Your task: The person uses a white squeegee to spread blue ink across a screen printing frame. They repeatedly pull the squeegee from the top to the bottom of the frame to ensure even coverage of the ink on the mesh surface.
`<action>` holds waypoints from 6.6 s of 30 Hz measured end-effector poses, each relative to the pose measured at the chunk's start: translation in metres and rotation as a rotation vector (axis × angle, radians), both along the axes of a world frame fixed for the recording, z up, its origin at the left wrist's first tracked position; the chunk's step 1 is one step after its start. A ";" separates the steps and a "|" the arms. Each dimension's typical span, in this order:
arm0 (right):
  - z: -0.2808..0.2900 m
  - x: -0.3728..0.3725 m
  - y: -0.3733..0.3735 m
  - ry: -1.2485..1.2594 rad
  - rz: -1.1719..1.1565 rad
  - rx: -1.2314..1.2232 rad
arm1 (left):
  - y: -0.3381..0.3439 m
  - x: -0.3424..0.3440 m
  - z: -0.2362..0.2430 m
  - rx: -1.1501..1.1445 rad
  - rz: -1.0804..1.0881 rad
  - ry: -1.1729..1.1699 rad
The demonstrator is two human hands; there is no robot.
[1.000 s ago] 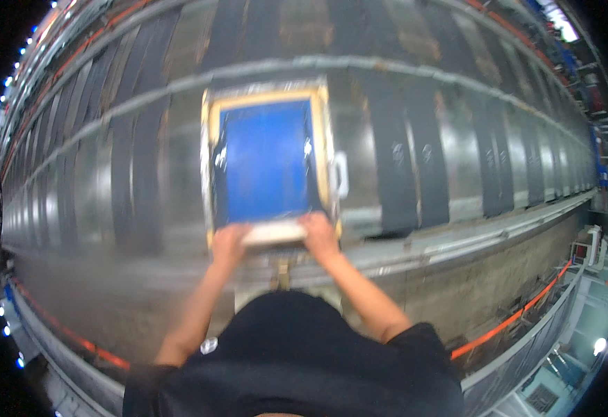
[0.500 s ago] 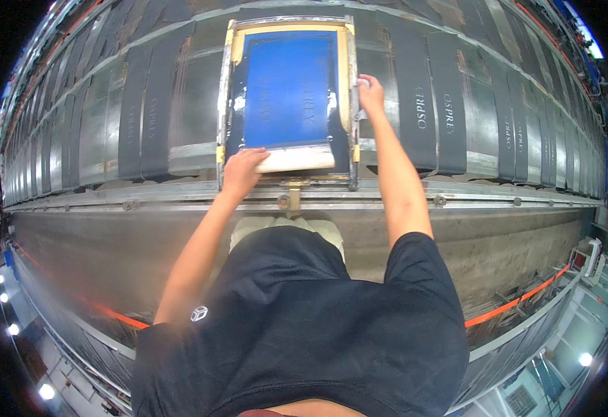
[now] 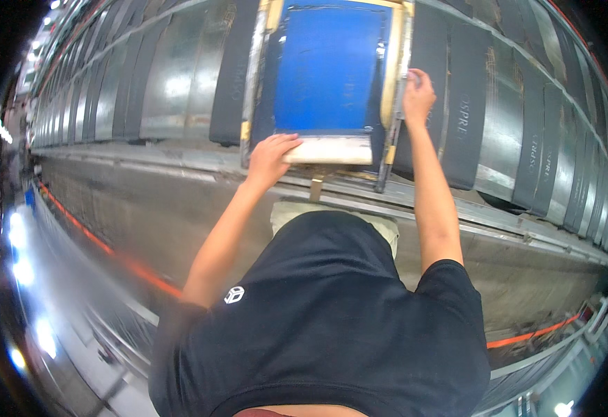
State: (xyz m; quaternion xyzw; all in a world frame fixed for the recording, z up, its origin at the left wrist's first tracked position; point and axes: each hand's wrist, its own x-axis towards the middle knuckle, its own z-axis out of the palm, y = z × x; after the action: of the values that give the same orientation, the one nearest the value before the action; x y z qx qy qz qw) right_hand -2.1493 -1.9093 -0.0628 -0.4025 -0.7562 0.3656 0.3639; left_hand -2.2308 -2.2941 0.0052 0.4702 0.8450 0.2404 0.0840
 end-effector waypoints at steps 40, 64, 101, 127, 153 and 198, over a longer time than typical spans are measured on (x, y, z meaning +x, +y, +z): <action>0.037 -0.129 -0.141 -0.662 0.105 -0.033 | -0.024 -0.274 -0.043 0.049 -0.068 0.230; 0.056 -0.083 -0.278 -0.466 0.589 0.121 | -0.099 -0.199 -0.016 -0.083 -0.073 0.028; 0.020 -0.061 -0.296 -0.419 0.501 0.193 | -0.119 -0.183 -0.035 -0.152 -0.078 -0.035; 0.047 -0.310 -0.046 -0.691 0.551 0.168 | 0.124 -0.429 -0.007 -0.298 -0.017 0.007; 0.011 -0.095 -0.150 -0.213 0.056 0.128 | -0.127 -0.170 -0.017 -0.034 -0.049 0.016; -0.018 -0.595 -0.626 -0.058 -0.008 -0.135 | -0.618 -0.575 0.003 -0.101 -0.020 0.033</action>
State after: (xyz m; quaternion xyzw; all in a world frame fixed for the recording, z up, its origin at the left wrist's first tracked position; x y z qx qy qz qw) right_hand -2.7447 -2.5353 -0.0810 -0.4393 -0.7386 0.4025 0.3153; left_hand -2.8056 -2.9119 0.0078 0.4777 0.8526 0.1888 0.0959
